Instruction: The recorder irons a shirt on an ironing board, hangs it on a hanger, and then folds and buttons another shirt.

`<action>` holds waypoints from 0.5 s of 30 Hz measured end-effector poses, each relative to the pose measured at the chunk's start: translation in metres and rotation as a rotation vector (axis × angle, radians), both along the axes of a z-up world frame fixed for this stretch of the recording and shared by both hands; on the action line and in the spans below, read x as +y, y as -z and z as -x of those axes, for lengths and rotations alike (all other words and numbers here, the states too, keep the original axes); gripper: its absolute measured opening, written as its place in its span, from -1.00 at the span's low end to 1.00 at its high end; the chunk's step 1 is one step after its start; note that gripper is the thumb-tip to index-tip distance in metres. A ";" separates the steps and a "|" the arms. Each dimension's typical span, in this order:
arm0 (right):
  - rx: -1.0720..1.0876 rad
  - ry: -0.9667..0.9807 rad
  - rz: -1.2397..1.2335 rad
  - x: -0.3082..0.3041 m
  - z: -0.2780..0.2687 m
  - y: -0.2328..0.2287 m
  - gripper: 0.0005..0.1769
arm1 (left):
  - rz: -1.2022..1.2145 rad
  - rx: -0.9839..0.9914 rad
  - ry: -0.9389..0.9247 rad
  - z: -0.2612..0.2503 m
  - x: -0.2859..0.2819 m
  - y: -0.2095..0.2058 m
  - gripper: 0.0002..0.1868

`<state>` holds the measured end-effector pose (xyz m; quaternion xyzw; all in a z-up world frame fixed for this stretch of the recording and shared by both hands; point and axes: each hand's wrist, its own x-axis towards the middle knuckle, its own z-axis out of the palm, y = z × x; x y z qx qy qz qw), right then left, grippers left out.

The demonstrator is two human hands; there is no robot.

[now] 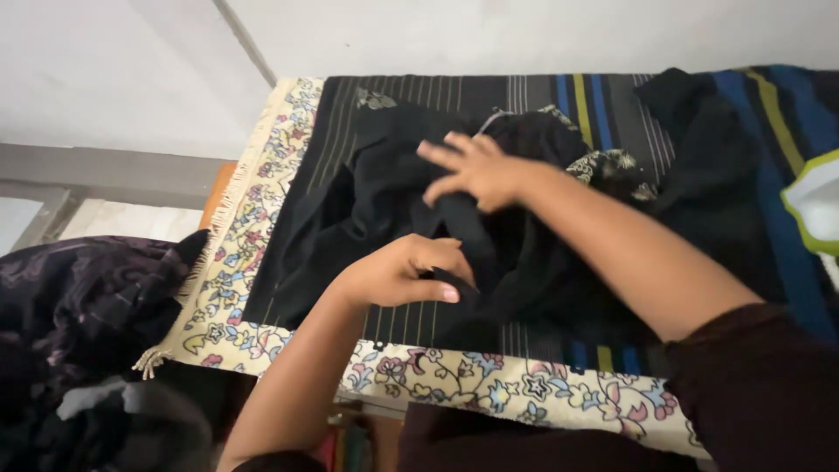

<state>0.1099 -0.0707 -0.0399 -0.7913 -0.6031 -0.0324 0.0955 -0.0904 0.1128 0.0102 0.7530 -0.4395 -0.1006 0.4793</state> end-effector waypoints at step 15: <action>-0.172 0.444 -0.039 -0.090 -0.107 -0.102 -0.30 | -1.112 -0.771 -0.852 -0.154 0.112 -0.064 -0.85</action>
